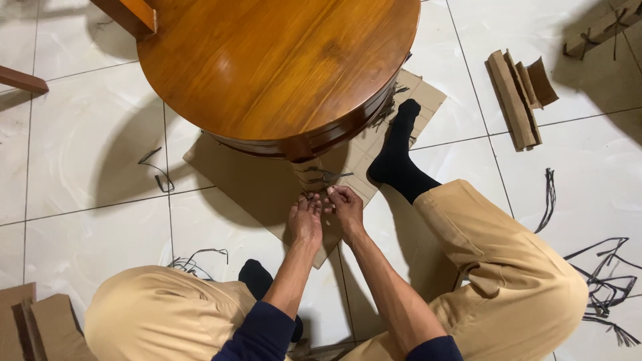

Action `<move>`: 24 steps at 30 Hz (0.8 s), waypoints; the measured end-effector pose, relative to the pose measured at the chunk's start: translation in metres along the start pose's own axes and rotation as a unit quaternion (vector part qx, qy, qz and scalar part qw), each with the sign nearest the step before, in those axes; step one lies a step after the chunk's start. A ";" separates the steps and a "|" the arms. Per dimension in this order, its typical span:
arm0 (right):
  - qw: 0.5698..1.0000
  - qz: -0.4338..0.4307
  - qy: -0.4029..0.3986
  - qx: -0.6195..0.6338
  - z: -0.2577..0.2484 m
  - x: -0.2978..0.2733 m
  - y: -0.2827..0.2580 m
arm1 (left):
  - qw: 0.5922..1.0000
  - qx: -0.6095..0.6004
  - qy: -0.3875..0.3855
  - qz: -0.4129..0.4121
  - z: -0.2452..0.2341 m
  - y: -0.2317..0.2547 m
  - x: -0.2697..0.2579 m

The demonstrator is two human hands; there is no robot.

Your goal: Wrapping chair legs with cardboard and securing them with plastic ties

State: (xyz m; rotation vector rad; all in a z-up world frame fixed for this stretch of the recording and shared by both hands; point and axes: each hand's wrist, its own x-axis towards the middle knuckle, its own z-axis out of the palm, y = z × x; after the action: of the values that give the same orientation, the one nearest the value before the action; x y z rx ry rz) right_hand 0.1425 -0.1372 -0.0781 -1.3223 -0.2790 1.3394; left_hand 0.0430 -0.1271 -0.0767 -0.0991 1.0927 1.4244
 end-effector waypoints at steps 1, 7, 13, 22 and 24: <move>1.000 -0.001 0.000 0.001 0.000 0.001 -0.001 | 1.000 0.001 -0.001 0.000 0.000 -0.002 0.001; 0.999 -0.032 0.006 -0.009 -0.002 0.001 0.004 | 0.998 0.065 -0.024 -0.005 0.018 0.006 -0.023; 0.983 -0.125 0.049 -0.126 0.005 -0.001 -0.008 | 0.989 0.141 -0.031 0.018 0.010 0.000 -0.010; 0.940 -0.182 0.059 -0.282 0.006 0.045 -0.005 | 0.997 0.045 -0.068 0.015 -0.026 0.005 0.022; 0.942 -0.194 -0.003 -0.275 0.003 0.034 -0.015 | 0.918 0.379 -0.090 0.074 0.015 0.041 -0.037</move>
State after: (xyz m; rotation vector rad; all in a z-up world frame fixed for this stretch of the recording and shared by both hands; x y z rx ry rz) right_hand 0.1592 -0.1043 -0.0821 -1.6127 -0.9219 0.9560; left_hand 0.0259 -0.1346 -0.0228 0.6696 1.4439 1.0240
